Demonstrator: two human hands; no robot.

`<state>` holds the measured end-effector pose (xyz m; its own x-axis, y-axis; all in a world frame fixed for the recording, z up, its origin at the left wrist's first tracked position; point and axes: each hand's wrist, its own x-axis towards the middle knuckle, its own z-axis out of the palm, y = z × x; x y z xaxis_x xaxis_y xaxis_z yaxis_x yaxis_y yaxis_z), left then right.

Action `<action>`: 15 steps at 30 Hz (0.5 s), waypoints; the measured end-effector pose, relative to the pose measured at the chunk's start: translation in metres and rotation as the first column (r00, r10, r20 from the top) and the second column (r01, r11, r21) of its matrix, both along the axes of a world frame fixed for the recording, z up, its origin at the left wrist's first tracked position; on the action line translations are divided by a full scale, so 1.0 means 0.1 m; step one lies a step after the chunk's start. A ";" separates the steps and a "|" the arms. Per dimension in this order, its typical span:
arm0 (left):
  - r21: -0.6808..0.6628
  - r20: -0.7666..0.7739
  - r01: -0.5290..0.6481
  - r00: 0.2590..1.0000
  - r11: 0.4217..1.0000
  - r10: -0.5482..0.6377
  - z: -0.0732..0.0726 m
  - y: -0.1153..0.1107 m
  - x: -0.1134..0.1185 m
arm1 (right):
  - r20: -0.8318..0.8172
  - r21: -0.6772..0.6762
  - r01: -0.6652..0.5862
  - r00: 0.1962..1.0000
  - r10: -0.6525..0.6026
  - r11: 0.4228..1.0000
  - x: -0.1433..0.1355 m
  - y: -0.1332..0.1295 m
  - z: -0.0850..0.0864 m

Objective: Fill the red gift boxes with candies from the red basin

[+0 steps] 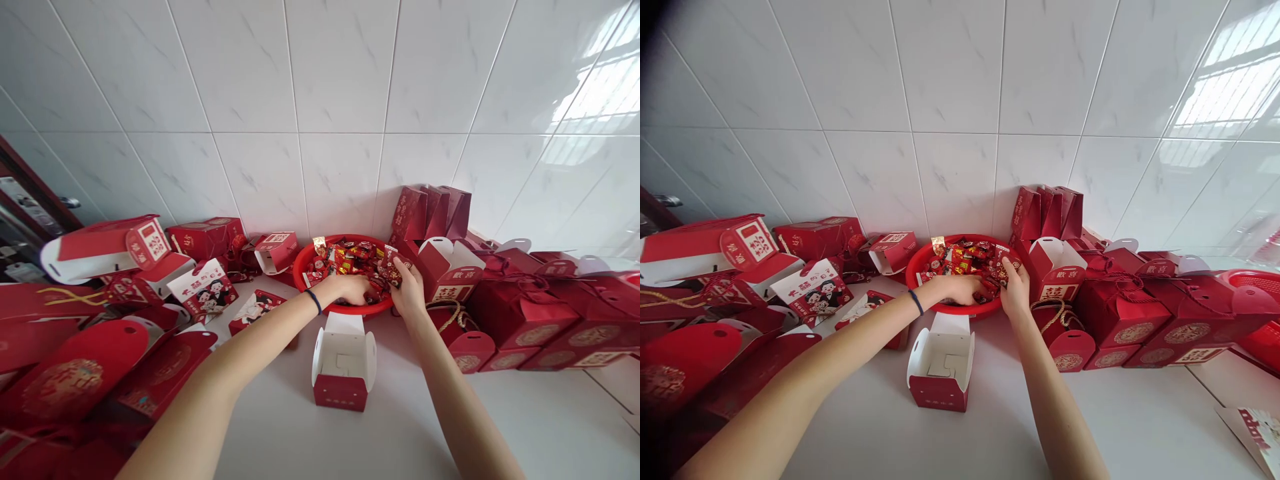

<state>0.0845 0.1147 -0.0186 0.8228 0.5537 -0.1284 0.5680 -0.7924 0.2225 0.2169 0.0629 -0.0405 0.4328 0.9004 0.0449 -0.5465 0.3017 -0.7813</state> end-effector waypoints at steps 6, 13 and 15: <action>0.079 -0.081 -0.017 0.996 0.997 0.023 -0.03 -0.01 0.15 | 0.016 0.011 -0.001 1.000 0.001 1.000 -0.02 -0.01 0.02; 0.111 -0.029 -0.108 0.993 0.988 0.112 -0.16 0.03 0.19 | 0.006 -0.023 0.012 1.000 -0.012 1.000 -0.01 -0.02 0.03; 0.093 0.012 -0.145 0.989 0.985 0.145 -0.16 0.09 0.16 | 0.006 -0.031 0.014 1.000 -0.014 0.999 -0.01 -0.03 0.03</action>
<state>0.1006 0.1237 -0.0342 0.7334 0.6765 -0.0670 0.6774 -0.7192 0.1546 0.2162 0.0603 -0.0376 0.4451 0.8952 0.0193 -0.5375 0.2844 -0.7939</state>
